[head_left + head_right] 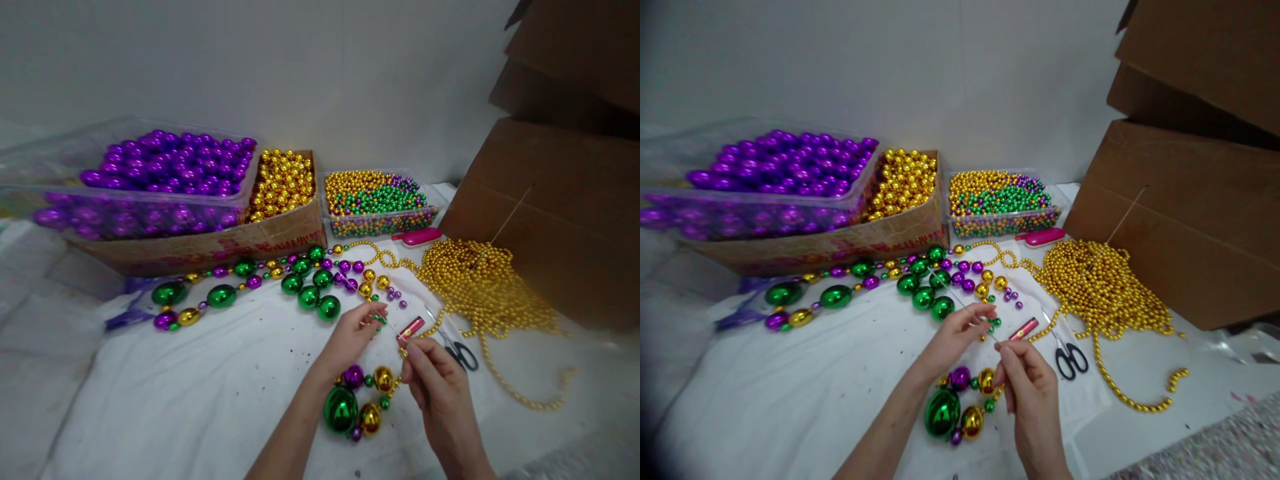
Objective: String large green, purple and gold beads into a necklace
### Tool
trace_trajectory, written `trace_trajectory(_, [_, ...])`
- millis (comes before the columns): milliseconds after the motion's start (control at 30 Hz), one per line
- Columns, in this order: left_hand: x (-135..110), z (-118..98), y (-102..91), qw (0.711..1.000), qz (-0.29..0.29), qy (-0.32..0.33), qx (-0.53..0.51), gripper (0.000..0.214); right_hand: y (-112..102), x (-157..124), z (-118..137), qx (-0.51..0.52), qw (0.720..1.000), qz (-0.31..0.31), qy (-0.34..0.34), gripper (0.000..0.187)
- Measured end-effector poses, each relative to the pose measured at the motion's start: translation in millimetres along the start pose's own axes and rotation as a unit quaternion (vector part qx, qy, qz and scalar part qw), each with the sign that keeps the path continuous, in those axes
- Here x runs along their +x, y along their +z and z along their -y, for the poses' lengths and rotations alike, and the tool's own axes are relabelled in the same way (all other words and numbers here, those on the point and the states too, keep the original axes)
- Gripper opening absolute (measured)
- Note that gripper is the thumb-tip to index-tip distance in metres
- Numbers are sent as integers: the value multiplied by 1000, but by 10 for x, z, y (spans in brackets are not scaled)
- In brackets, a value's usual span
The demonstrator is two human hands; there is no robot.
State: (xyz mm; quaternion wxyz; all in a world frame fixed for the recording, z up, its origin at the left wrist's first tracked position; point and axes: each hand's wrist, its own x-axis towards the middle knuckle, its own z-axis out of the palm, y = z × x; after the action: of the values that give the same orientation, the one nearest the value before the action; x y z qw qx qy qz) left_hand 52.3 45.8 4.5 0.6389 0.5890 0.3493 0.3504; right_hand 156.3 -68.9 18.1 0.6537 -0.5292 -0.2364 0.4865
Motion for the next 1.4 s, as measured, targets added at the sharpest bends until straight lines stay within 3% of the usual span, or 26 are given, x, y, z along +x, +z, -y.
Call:
trace_trajectory(100, [436,334,301,986,13,95,134,30,-66,-7,46,-51,999,0,-15,34])
trace_trajectory(167, [634,473,470,983,18,103,151,27,-35,-42,79,-75,997,-1,-24,38])
trace_trajectory(300, [715,508,552,982,12,105,158,26,68,-150,116,-82,997,5,-12,35])
trace_trajectory(433, [440,323,227,983,2,99,153,19,73,-190,149,-68,997,23,22,37])
trace_trajectory(533, [98,181,-162,995,-98,11,36,13,85,-191,146,-56,997,40,35,34])
trace_trajectory(633, [-246,146,-478,963,-181,-111,-164,20,180,-230,81,-39,996,80,13,32])
trace_trajectory(700, [-422,173,-587,930,-211,-147,-261,24,247,-271,29,-39,993,106,-22,30])
trace_trajectory(900, [-648,236,-564,862,-218,-155,-431,19,117,-251,82,-124,962,117,-213,20])
trace_trajectory(1000, [-690,251,-523,840,-202,-155,-479,18,19,-213,180,-149,942,83,-289,21])
trace_trajectory(1233, [-807,310,-510,830,-194,-149,-501,17,198,-412,246,-222,909,-41,-350,18])
trace_trajectory(1400, [-874,286,-513,826,-209,-160,-497,16,293,-452,233,-262,888,-67,-371,21])
